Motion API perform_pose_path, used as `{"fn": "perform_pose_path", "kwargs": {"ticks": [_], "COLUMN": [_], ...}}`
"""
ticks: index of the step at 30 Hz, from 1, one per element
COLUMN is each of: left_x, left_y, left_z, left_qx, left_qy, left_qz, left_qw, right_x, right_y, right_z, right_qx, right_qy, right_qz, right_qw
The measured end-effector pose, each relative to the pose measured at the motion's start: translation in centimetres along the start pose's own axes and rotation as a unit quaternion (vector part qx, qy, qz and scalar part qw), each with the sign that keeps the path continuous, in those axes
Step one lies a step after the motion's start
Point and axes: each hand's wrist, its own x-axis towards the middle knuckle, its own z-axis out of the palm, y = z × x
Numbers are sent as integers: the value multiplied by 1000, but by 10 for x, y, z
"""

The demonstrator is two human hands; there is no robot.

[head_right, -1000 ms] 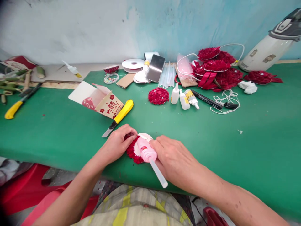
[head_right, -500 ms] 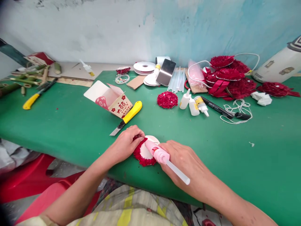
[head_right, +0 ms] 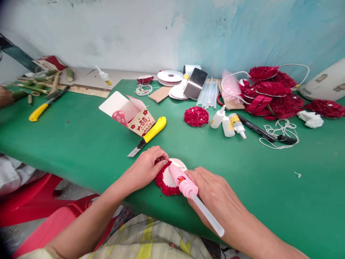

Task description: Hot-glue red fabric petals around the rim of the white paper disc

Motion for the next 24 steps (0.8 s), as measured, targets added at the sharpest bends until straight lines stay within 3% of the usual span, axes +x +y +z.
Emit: {"fn": "perform_pose_path", "kwargs": {"ticks": [8, 14, 20, 24], "left_x": [0, 2, 2, 2], "left_y": [0, -1, 0, -2], "left_z": [-1, -2, -2, 0], "left_qx": [-12, -20, -7, 1], "left_qy": [-6, -11, -12, 0], "left_qz": [0, 7, 16, 20], "left_qw": [1000, 1000, 1000, 1000], "right_x": [4, 3, 1, 1], "right_y": [-5, -5, -3, -2], "right_z": [3, 13, 16, 12], "right_qx": [-73, -206, -282, -254], "right_qy": [32, 77, 40, 29], "right_qz": [-44, -115, -138, -129], "right_qw": [996, 969, 949, 958]}}
